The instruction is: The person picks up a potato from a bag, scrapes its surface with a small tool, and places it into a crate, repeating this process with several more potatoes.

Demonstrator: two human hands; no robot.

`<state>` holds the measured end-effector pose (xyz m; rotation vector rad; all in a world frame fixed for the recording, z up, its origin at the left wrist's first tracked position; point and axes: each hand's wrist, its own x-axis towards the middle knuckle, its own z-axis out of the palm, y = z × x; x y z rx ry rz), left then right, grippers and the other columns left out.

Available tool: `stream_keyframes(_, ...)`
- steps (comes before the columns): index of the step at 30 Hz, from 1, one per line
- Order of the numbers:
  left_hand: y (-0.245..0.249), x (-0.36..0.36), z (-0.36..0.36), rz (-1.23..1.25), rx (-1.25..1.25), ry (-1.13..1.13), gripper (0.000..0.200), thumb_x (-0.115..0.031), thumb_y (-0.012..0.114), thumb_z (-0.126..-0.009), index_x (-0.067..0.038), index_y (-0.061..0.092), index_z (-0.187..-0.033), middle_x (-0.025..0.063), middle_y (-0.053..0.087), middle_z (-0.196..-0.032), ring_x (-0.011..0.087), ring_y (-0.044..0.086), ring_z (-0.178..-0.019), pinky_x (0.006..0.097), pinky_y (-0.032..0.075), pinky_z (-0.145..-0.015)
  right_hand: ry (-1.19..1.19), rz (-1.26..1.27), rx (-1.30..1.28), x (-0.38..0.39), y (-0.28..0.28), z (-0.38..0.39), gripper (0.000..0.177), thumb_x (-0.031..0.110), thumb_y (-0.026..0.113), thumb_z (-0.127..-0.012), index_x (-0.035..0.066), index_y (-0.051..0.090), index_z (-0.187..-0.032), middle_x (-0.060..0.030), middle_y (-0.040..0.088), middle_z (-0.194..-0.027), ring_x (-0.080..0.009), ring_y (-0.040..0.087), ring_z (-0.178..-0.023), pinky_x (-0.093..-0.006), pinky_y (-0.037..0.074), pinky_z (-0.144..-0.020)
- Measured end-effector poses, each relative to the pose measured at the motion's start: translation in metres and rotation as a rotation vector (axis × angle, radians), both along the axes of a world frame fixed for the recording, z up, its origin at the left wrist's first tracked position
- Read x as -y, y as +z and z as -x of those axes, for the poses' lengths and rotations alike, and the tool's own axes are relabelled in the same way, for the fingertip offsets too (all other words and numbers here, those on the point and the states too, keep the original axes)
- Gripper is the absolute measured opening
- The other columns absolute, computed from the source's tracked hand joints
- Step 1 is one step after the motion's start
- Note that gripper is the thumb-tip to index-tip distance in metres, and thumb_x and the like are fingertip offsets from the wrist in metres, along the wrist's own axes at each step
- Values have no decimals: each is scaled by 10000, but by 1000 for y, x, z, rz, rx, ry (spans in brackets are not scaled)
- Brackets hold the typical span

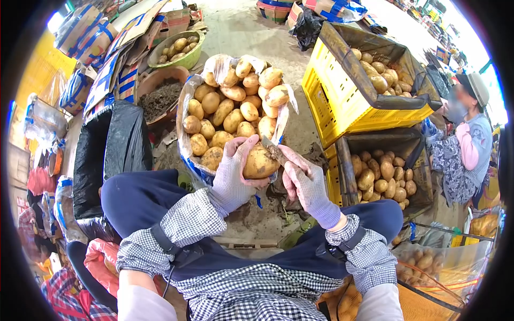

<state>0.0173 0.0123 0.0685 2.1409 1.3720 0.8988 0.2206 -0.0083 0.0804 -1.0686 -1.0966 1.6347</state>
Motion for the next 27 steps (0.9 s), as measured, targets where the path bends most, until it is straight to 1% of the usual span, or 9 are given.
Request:
stream_keyframes(2, -5, -1, 4, 15, -20, -5, 996, -181, 880, -615, -85, 363, -1460, 179, 403, -1310, 349, 468, -1205, 400, 428, -1032, -26, 4, 25, 0, -10, 3, 421, 116, 478, -1022, 7, 467, -1429, 1, 518, -662, -43, 441, -504, -184, 390, -455)
stream_keyframes(5, -8, -7, 4, 86, -8, 13, 1004, -165, 872, -626, -67, 344, -1475, 193, 401, -1315, 352, 477, -1198, 392, 426, -1038, 179, -70, -64, 13, -13, 15, 418, 65, 473, -1012, 27, 478, -1429, 21, 534, -697, -37, 458, -554, -184, 414, -488)
stream_keyframes(9, -5, -6, 6, 84, 2, 63, 978, -186, 872, -637, -29, 356, -1453, 224, 409, -1313, 367, 484, -1191, 401, 417, -1045, -8, -121, 25, 5, -18, 9, 412, 16, 465, -998, 51, 515, -1406, 12, 565, -722, -48, 448, -572, -190, 420, -522)
stream_keyframes(14, -9, -10, 8, 34, 102, 73, 942, -285, 896, -630, -42, 426, -1409, 208, 457, -1310, 356, 463, -1230, 431, 376, -1077, 86, -372, 106, 17, -31, 26, 414, -23, 473, -970, 30, 551, -1373, -3, 587, -822, -38, 471, -644, -182, 431, -595)
stream_keyframes(18, 2, -5, 6, 70, 75, 101, 905, -205, 892, -630, -53, 441, -1400, 192, 457, -1308, 362, 470, -1217, 435, 395, -1060, -66, -209, -42, 4, -11, 9, 410, 81, 461, -1018, 34, 489, -1424, 10, 532, -691, -45, 467, -567, -180, 402, -498)
stream_keyframes(19, 0, -5, 9, -81, 46, 31, 888, -164, 886, -630, -55, 447, -1394, 179, 459, -1309, 361, 478, -1207, 427, 410, -1045, -153, -133, 4, -4, -9, 4, 415, 121, 440, -1034, 33, 466, -1438, 6, 519, -665, -47, 445, -499, -189, 377, -450)
stream_keyframes(21, -2, -3, 8, -338, 2, -53, 829, -67, 858, -606, -63, 491, -1349, 146, 481, -1283, 367, 510, -1185, 434, 453, -1005, -135, 9, -52, -14, -5, -7, 411, 160, 454, -1039, 4, 476, -1419, 0, 513, -634, -60, 429, -448, -196, 359, -419)
stream_keyframes(25, -8, -10, 19, -544, -99, -232, 746, -59, 835, -559, -79, 565, -1254, 140, 500, -1243, 387, 532, -1193, 510, 467, -984, -57, 79, -116, -14, 2, -7, 422, 178, 488, -1033, -14, 480, -1409, 5, 510, -619, -62, 426, -429, -208, 357, -398)
stream_keyframes(27, -11, -8, 20, -509, -99, -218, 793, -26, 818, -535, -97, 553, -1279, 133, 500, -1260, 382, 525, -1208, 491, 465, -994, -32, 41, -105, -9, 2, -2, 421, 169, 492, -1031, -13, 479, -1410, 4, 512, -622, -61, 423, -426, -209, 361, -397)
